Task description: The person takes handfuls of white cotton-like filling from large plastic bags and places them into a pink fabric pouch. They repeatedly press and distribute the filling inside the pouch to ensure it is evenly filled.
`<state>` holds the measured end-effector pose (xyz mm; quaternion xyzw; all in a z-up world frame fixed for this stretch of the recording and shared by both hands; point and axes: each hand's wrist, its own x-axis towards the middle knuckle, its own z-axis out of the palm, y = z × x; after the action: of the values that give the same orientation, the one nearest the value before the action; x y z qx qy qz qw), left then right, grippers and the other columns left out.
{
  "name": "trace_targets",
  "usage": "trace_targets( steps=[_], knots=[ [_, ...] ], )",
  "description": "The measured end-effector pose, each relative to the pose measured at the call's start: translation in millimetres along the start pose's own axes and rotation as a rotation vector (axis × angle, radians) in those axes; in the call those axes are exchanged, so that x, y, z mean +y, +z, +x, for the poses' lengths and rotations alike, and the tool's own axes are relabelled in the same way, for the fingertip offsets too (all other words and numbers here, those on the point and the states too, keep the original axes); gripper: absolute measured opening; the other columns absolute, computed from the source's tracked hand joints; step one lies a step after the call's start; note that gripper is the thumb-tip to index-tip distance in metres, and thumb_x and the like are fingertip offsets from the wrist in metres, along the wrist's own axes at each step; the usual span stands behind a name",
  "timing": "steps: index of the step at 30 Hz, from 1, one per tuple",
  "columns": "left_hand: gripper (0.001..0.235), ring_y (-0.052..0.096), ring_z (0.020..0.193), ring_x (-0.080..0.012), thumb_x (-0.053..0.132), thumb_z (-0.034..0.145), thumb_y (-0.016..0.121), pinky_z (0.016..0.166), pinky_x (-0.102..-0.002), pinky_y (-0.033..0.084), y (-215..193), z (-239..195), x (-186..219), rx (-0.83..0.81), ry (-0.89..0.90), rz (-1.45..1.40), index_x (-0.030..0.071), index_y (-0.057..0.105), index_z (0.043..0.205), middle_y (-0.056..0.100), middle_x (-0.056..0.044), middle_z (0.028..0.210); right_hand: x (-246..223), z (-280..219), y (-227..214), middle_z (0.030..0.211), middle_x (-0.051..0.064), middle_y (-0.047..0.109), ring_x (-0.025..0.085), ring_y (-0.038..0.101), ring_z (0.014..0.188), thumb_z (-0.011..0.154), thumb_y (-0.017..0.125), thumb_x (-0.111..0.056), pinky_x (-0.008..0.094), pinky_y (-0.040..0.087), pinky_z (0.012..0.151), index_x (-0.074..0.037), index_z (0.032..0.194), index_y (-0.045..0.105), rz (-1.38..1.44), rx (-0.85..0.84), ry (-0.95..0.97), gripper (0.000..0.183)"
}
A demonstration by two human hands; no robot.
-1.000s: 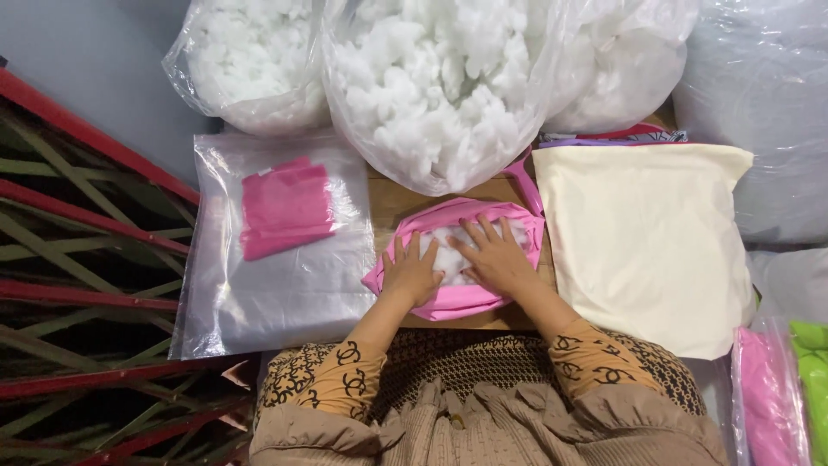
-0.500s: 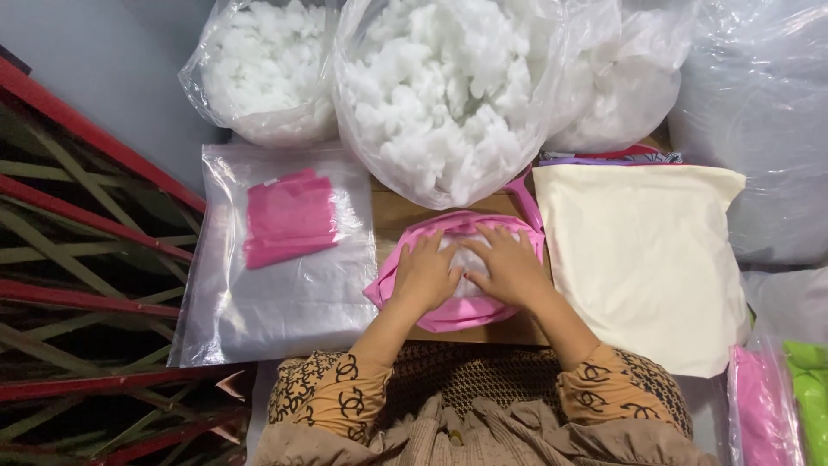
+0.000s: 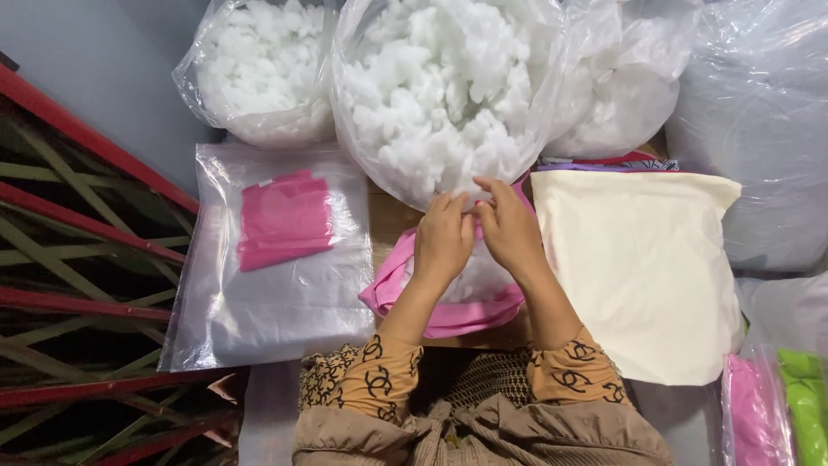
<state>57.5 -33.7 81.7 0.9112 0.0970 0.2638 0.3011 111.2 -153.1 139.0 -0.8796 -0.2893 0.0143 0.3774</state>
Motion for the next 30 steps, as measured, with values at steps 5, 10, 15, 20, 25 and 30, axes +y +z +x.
trace_targets(
  steps=[5, 10, 15, 20, 25, 30],
  knots=[
    [0.012, 0.067, 0.084, -0.0138, 0.02, 0.086, 0.075, 0.074, -0.027, 0.055, -30.9, 4.4, 12.8, 0.103, -0.31, -0.647, 0.016, 0.076, 0.097, 0.071, 0.001, 0.084, -7.2, -3.1, -15.2, 0.135, 0.02, 0.059, 0.033, 0.067, 0.111, 0.104, 0.047, -0.027, 0.045, 0.056, 0.091, -0.017, 0.147, 0.051, 0.55, -0.02, 0.272, 0.043],
    [0.009, 0.06, 0.061, -0.0086, 0.011, 0.082, 0.076, 0.061, -0.024, 0.048, -22.2, -3.2, -4.4, 0.106, -0.456, -1.028, 0.01, 0.067, 0.084, 0.065, -0.002, 0.068, -13.6, -13.3, -9.8, 0.115, 0.006, 0.065, 0.018, 0.07, 0.101, 0.1, 0.056, -0.036, 0.036, 0.06, 0.086, -0.014, 0.145, 0.054, 0.975, -0.144, 0.357, 0.051],
    [0.023, 0.061, 0.069, -0.0089, 0.008, 0.08, 0.075, 0.062, -0.022, 0.051, -31.0, -13.3, -12.4, -0.011, -0.442, -0.87, 0.011, 0.06, 0.097, 0.059, -0.001, 0.085, -16.5, -18.3, -17.9, 0.097, 0.005, 0.068, 0.014, 0.068, 0.087, 0.083, 0.075, -0.003, 0.029, 0.062, 0.079, -0.007, 0.114, 0.075, 0.675, -0.171, 0.206, 0.03],
    [0.022, 0.071, 0.088, -0.0233, 0.016, 0.081, 0.074, 0.078, -0.035, 0.056, -71.0, -25.4, -5.7, -0.349, -0.332, -0.434, 0.016, 0.068, 0.103, 0.071, -0.007, 0.094, -14.0, -27.0, -33.7, 0.1, 0.013, 0.072, 0.028, 0.07, 0.098, 0.082, 0.078, -0.006, 0.039, 0.059, 0.088, -0.008, 0.109, 0.077, 0.261, -0.288, 0.054, 0.027],
    [0.022, 0.069, 0.098, -0.0318, 0.027, 0.081, 0.074, 0.078, -0.045, 0.058, -30.9, -52.3, -44.7, -0.489, -0.075, 0.293, 0.018, 0.073, 0.101, 0.068, -0.008, 0.104, 9.3, -37.8, -22.9, 0.139, 0.018, 0.06, 0.044, 0.059, 0.126, 0.08, 0.079, -0.017, 0.057, 0.051, 0.103, -0.02, 0.125, 0.069, -0.38, -0.576, -0.028, 0.046],
    [0.034, 0.059, 0.121, -0.0346, 0.021, 0.092, 0.067, 0.095, -0.045, 0.053, -14.9, -63.8, -33.2, -0.349, 0.199, 0.294, 0.008, 0.065, 0.124, 0.064, -0.015, 0.12, 70.7, -45.2, 33.1, 0.137, 0.019, 0.059, 0.043, 0.054, 0.132, 0.102, 0.055, -0.04, 0.054, 0.04, 0.113, -0.02, 0.138, 0.061, -0.475, -0.246, -0.271, 0.041]
  ],
)
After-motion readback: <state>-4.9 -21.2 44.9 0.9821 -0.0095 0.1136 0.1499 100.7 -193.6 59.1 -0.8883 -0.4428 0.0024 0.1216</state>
